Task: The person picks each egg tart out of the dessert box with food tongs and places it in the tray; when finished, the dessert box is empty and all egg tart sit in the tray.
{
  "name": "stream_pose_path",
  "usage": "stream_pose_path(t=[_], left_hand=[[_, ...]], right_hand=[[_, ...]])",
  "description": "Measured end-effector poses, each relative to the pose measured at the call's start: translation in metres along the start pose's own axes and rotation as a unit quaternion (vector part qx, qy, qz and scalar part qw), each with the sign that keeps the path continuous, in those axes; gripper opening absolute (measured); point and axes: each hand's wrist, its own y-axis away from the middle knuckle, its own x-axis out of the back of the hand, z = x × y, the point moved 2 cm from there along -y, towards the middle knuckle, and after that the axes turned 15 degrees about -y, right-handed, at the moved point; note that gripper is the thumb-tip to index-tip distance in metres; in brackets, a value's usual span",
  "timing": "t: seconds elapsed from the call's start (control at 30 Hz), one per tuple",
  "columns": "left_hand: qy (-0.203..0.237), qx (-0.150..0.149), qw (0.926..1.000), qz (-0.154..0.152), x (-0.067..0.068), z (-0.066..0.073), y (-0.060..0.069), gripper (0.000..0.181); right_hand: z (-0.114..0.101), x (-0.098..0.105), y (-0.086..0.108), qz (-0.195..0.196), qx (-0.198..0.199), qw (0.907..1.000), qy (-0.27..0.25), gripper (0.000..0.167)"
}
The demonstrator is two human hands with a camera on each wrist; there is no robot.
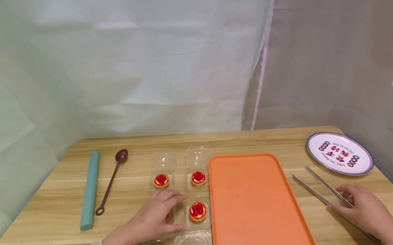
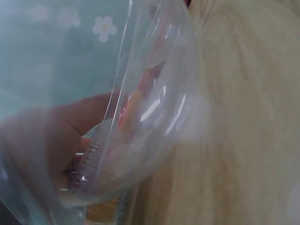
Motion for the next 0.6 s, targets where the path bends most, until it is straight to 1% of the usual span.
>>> stream_pose_path(t=[0.07, 0.13, 0.3, 0.37, 0.43, 0.6], left_hand=[[0.002, 0.000, 1.0000, 0.003, 0.0003, -0.0005, 0.0001, 0.074], [0.003, 0.000, 1.0000, 0.005, 0.0003, -0.0008, 0.0000, 0.074], [0.004, -0.001, 1.0000, 0.006, -0.0017, -0.0010, 0.0001, 0.075], [0.005, -0.002, 1.0000, 0.005, -0.0029, -0.0009, 0.0003, 0.075], [0.003, -0.003, 1.0000, 0.005, -0.0040, -0.0012, 0.0006, 0.075], [0.002, -0.006, 1.0000, 0.007, -0.0051, -0.0025, 0.0010, 0.077]], right_hand=[[-0.0004, 0.0002, -0.0003, -0.002, 0.004, 1.0000, 0.006, 0.053], [-0.0018, 0.0005, -0.0008, -0.012, 0.001, 0.9999, 0.012, 0.053], [-0.0044, 0.0014, -0.0023, -0.058, -0.024, 0.9978, 0.022, 0.053], [-0.0044, 0.0011, -0.0020, -0.067, -0.027, 0.9971, 0.025, 0.052], [-0.0039, 0.0005, -0.0014, -0.068, -0.024, 0.9970, 0.028, 0.049], [-0.0018, -0.0011, 0.0030, -0.035, 0.005, 0.9991, 0.024, 0.043]])
